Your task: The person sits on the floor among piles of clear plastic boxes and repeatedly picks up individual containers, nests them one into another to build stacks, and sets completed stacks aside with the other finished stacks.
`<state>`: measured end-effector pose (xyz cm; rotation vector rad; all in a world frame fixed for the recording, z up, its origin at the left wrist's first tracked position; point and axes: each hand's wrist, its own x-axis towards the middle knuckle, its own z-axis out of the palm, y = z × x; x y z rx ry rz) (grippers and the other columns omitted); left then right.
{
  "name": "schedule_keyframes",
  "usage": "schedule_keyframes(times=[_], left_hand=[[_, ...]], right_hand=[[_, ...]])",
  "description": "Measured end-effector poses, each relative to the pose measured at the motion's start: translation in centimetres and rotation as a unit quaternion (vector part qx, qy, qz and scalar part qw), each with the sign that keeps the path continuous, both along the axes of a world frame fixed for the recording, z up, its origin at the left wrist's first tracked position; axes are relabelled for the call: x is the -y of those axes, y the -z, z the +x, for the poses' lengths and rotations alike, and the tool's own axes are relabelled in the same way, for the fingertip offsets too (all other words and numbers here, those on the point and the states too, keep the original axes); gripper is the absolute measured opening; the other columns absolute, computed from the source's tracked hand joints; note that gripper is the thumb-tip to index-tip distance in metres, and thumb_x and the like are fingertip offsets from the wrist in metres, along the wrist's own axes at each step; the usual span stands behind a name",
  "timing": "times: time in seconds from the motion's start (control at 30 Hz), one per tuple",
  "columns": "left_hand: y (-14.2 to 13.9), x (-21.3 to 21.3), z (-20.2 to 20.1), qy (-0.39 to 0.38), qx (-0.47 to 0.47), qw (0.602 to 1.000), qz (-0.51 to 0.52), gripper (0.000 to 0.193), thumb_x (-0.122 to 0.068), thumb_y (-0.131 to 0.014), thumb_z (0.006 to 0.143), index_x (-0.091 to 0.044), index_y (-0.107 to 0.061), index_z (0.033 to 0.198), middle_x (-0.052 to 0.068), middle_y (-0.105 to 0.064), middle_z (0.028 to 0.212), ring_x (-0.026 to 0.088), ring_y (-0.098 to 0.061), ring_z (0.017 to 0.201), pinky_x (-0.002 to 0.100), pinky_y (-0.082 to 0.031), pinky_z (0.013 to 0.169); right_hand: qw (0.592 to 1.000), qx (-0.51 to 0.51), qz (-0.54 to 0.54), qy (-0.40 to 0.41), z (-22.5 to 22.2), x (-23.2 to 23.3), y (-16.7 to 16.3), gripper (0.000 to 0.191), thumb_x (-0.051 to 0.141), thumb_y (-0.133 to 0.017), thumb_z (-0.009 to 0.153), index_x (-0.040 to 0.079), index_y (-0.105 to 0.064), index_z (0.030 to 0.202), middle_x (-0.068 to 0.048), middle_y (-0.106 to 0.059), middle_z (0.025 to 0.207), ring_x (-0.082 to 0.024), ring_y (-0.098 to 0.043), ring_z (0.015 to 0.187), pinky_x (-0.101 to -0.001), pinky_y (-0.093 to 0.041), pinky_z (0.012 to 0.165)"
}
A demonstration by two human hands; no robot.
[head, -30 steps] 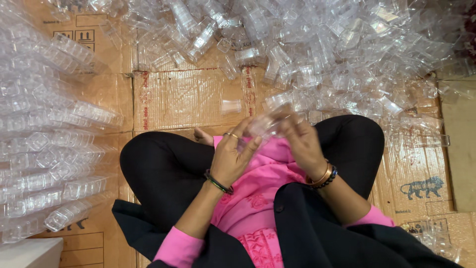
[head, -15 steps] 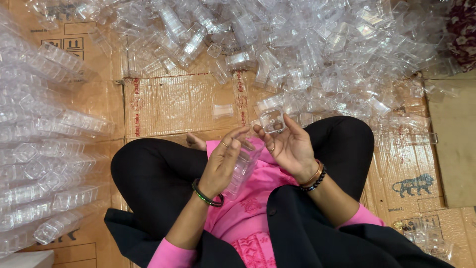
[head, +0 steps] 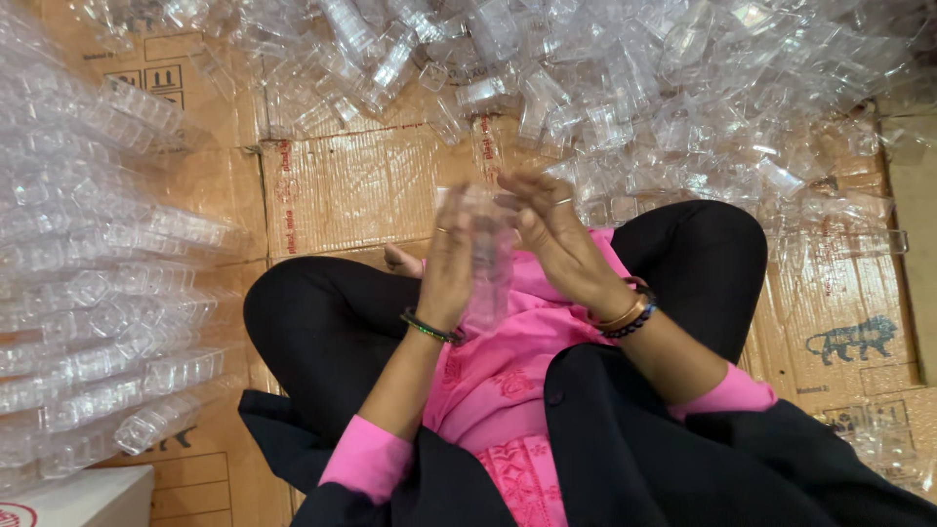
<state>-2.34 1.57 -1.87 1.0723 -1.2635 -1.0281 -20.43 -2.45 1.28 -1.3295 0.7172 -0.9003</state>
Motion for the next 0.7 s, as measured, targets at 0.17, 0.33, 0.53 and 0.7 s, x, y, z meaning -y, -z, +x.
schedule_keyframes(times=[0.17, 0.33, 0.53, 0.7], left_hand=[[-0.6, 2.1, 1.3, -0.134, -0.068, 0.988, -0.025, 0.062, -0.049, -0.025, 0.119, -0.009, -0.025, 0.166, 0.014, -0.026, 0.174, 0.024, -0.033, 0.157, 0.038, -0.029, 0.129], [-1.7, 4.5, 4.4, -0.068, -0.373, 0.923, 0.07, 0.066, -0.061, -0.035, 0.109, -0.005, -0.046, 0.143, 0.013, -0.058, 0.126, 0.024, -0.068, 0.105, 0.041, -0.06, 0.091], [-2.1, 4.3, 7.1, 0.031, -0.478, 0.87, 0.117, 0.069, -0.067, -0.04, 0.107, -0.005, -0.056, 0.134, 0.011, -0.07, 0.104, 0.024, -0.072, 0.093, 0.04, -0.061, 0.081], [-2.9, 2.2, 4.2, 0.003, -0.137, 0.985, 0.103, 0.068, -0.059, -0.041, 0.107, -0.018, -0.028, 0.16, 0.01, -0.06, 0.123, 0.02, -0.064, 0.106, 0.038, -0.058, 0.089]], right_hand=[[0.995, -0.073, -0.068, -0.015, 2.7, -2.3, 0.5, 0.085, 0.014, -0.071, 0.096, 0.004, -0.017, 0.161, -0.016, -0.048, 0.15, -0.025, -0.053, 0.129, -0.0376, -0.051, 0.101], [0.988, -0.14, -0.021, -0.055, 2.9, -4.1, 1.1, 0.075, 0.017, -0.076, 0.092, 0.002, -0.034, 0.152, -0.011, -0.054, 0.134, -0.025, -0.072, 0.113, -0.0368, -0.06, 0.097], [0.999, -0.018, 0.049, 0.003, -0.5, -0.5, -2.5, 0.046, 0.012, -0.064, 0.099, 0.005, -0.044, 0.139, -0.012, -0.066, 0.131, -0.024, -0.068, 0.12, -0.0392, -0.06, 0.101], [0.976, 0.183, 0.036, 0.108, 1.2, 7.6, -7.3, 0.024, 0.015, -0.068, 0.104, 0.013, -0.045, 0.112, -0.006, -0.067, 0.109, -0.02, -0.072, 0.106, -0.0377, -0.063, 0.094]])
